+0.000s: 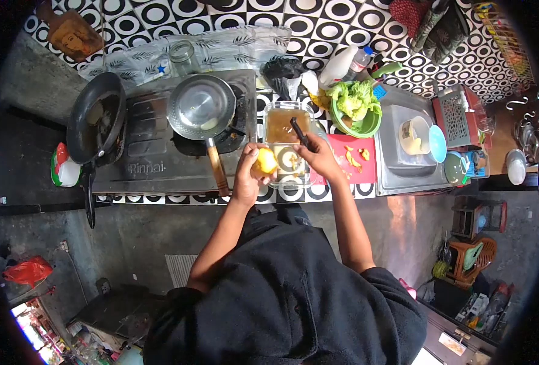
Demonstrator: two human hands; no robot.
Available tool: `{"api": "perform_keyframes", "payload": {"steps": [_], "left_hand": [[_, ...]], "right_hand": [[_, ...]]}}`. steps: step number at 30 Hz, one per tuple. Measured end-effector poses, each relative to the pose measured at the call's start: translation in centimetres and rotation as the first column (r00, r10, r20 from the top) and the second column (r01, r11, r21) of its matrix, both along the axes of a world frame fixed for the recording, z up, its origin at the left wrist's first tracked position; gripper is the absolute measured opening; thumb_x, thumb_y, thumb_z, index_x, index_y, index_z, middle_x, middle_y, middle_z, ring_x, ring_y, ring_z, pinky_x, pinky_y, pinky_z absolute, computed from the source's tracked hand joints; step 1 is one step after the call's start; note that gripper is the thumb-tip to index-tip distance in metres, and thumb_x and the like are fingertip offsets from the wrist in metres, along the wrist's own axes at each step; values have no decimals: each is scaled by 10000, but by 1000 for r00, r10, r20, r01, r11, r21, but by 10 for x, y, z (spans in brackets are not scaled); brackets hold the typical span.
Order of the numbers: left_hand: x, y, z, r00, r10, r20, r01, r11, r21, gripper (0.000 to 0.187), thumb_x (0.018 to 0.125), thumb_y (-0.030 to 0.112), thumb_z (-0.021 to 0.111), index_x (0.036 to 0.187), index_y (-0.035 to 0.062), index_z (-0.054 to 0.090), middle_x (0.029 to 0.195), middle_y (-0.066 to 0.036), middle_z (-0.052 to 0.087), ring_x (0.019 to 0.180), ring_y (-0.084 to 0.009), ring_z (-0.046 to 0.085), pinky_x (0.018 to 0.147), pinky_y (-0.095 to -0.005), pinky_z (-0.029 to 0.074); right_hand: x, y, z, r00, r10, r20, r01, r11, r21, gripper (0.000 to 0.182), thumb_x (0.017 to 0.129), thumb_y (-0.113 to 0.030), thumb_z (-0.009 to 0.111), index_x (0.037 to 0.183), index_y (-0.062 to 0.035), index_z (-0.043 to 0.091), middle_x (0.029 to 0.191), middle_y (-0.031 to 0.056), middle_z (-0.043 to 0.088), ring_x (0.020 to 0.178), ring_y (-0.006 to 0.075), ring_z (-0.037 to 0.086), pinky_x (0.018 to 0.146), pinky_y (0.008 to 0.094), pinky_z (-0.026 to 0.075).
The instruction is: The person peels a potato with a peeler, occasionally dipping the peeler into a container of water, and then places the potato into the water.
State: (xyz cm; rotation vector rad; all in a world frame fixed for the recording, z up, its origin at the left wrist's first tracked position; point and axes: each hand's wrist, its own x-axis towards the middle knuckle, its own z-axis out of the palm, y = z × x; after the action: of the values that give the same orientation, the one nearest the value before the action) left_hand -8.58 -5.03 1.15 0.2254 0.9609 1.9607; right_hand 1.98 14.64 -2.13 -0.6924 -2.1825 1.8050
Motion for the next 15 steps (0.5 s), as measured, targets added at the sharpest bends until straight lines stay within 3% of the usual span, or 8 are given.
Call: {"api": "perform_keyframes", "payload": {"steps": [5, 6, 7, 8, 9, 10, 13, 15], "left_hand": [[5, 38, -30, 974, 58, -220, -85, 990, -114, 269, 992, 248, 509, 1199, 78, 480, 1049, -67, 570, 882, -150, 592, 633, -277, 479], [2, 48, -39, 948, 18, -317, -85, 977, -197, 265, 983, 237, 534, 1202, 94, 488, 1050, -52, 566, 885, -130, 579, 632, -258, 468], [-3, 59, -48, 913, -29, -406, -94, 955, -280, 264, 975, 226, 559, 1204, 110, 497, 1050, -37, 562, 887, -110, 566, 630, -239, 456], [-8, 69, -57, 852, -89, -516, -120, 926, -358, 270, 942, 179, 607, 1182, 98, 515, 1056, -63, 571, 910, -154, 570, 705, -288, 480], [-20, 85, -100, 569, -39, -821, -275, 932, -235, 313, 884, 147, 662, 1157, 72, 526, 1044, -111, 567, 928, -259, 582, 813, -360, 483], [-22, 95, -89, 452, -137, -881, -322, 896, -304, 346, 854, 142, 687, 1151, 61, 529, 1063, -133, 555, 961, -313, 569, 858, -394, 470], [-25, 123, -77, 219, -424, -879, -384, 791, -477, 409, 796, 128, 729, 1144, 45, 532, 1123, -158, 524, 1050, -390, 525, 917, -449, 453], [-30, 138, -82, 131, -568, -812, -395, 722, -569, 425, 778, 117, 740, 1141, 37, 535, 1152, -159, 512, 1104, -396, 495, 938, -459, 440]], "right_hand": [[18, 11, -34, 993, -114, -34, 118, 976, 185, 225, 904, -161, 630, 1062, -1, 623, 733, 108, 566, 654, 189, 503, 625, 333, 427], [25, 17, -32, 986, -149, 81, 128, 967, 221, 245, 896, -169, 612, 1060, 13, 602, 796, 216, 593, 688, 325, 550, 673, 396, 452], [29, 21, -28, 982, -156, 105, 128, 965, 230, 242, 896, -169, 613, 1055, 14, 602, 815, 224, 603, 709, 341, 563, 684, 399, 457], [34, 26, -23, 978, -161, 129, 127, 963, 239, 240, 896, -169, 614, 1050, 15, 601, 834, 231, 614, 730, 358, 577, 694, 402, 462], [39, 31, -21, 974, -166, 155, 124, 960, 250, 238, 896, -169, 615, 1046, 15, 600, 853, 239, 625, 751, 374, 591, 704, 406, 468], [44, 35, -22, 968, -183, 170, 133, 954, 270, 228, 902, -165, 610, 1029, 24, 597, 891, 258, 633, 794, 398, 606, 727, 410, 476], [58, 50, -24, 973, -173, 154, 140, 969, 205, 211, 909, -151, 604, 1021, 27, 598, 838, 238, 626, 769, 370, 613, 711, 404, 475], [64, 58, -22, 968, -151, 201, 120, 980, 157, 170, 924, -128, 585, 1000, 23, 600, 751, 184, 611, 683, 274, 631, 643, 380, 475]]}}
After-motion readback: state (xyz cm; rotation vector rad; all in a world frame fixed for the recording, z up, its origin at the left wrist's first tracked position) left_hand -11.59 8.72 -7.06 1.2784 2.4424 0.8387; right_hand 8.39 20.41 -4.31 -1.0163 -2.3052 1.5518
